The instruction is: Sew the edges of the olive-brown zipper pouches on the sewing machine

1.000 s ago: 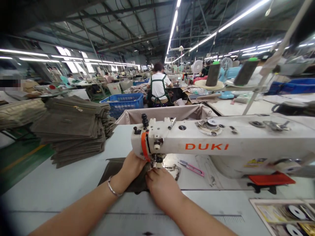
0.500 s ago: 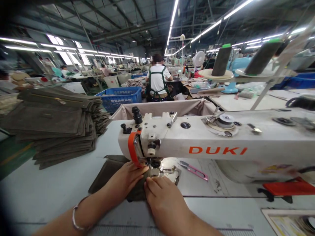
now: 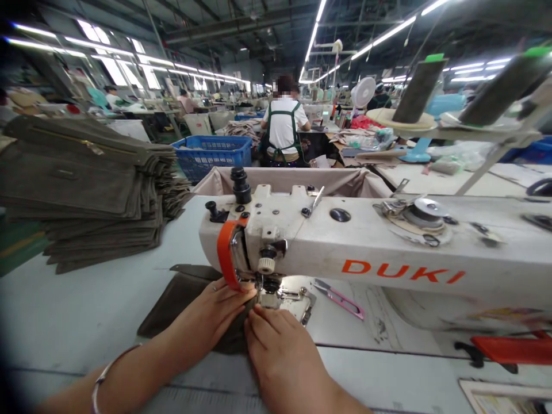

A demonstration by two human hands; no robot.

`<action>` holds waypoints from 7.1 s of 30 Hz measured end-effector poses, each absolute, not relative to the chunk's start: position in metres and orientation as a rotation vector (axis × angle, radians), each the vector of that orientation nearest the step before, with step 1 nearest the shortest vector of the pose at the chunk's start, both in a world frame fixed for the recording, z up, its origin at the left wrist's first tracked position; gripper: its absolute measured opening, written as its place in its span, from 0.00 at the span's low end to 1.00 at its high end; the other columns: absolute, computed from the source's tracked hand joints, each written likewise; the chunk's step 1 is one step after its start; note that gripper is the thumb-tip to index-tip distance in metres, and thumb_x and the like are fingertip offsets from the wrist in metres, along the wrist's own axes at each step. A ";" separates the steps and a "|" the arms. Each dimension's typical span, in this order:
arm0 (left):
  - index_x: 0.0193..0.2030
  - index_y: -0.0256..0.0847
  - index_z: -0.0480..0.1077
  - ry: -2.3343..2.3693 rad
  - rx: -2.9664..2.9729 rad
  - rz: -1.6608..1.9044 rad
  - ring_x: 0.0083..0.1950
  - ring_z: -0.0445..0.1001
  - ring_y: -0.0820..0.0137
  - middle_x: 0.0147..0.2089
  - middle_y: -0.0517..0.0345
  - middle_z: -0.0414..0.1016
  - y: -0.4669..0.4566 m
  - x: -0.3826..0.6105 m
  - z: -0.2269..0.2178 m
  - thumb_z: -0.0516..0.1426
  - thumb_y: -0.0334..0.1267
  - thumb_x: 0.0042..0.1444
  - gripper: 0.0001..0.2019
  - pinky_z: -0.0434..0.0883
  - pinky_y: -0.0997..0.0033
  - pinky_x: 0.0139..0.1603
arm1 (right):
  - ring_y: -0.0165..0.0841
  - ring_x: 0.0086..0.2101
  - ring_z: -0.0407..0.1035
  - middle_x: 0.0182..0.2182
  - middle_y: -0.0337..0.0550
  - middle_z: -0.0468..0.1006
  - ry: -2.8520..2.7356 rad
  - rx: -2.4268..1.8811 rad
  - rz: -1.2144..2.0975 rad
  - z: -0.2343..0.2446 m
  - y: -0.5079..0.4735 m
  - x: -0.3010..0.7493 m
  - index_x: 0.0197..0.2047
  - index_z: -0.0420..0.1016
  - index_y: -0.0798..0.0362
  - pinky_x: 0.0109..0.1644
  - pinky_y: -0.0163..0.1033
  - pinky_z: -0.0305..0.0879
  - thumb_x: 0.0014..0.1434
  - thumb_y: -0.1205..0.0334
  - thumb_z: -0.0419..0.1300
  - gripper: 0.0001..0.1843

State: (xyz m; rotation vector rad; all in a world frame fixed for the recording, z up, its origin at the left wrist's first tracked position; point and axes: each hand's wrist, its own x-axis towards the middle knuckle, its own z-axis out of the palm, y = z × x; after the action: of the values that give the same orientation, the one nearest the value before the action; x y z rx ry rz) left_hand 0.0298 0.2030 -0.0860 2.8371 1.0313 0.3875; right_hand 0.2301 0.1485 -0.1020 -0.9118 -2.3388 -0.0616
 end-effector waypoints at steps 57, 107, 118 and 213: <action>0.64 0.33 0.61 0.790 3.034 0.359 0.68 0.61 0.60 0.64 0.48 0.67 0.179 0.029 -0.080 0.51 0.23 0.60 0.24 0.63 0.57 0.68 | 0.39 0.47 0.67 0.40 0.42 0.76 -2.426 -0.939 0.418 -0.081 0.146 0.246 0.41 0.75 0.52 0.51 0.46 0.66 0.62 0.63 0.59 0.06; 0.46 0.34 0.70 0.617 2.848 0.625 0.45 0.70 0.66 0.43 0.51 0.74 0.188 0.034 -0.073 0.48 0.24 0.67 0.10 0.71 0.62 0.49 | 0.39 0.41 0.66 0.43 0.42 0.75 -2.358 -1.045 0.543 -0.073 0.147 0.255 0.51 0.74 0.49 0.44 0.48 0.63 0.59 0.72 0.53 0.18; 0.43 0.35 0.70 0.664 2.831 0.635 0.44 0.71 0.65 0.42 0.52 0.74 0.188 0.035 -0.074 0.49 0.26 0.67 0.09 0.70 0.63 0.49 | 0.40 0.40 0.64 0.42 0.44 0.74 -2.402 -1.049 0.490 -0.074 0.146 0.257 0.50 0.73 0.51 0.44 0.49 0.62 0.59 0.73 0.53 0.18; 0.39 0.40 0.72 1.187 2.626 0.215 0.44 0.77 0.60 0.40 0.53 0.77 0.207 0.058 -0.034 0.52 0.20 0.49 0.15 0.72 0.64 0.45 | 0.41 0.36 0.68 0.44 0.49 0.76 -2.493 -1.277 0.157 -0.091 0.155 0.238 0.60 0.69 0.52 0.38 0.47 0.61 0.56 0.67 0.54 0.27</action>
State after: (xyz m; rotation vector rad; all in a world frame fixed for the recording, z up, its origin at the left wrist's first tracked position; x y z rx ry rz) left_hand 0.0576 0.2069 -0.0337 2.6258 1.1870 0.2154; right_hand 0.2383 0.1553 -0.0914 -1.2770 -2.4932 0.1568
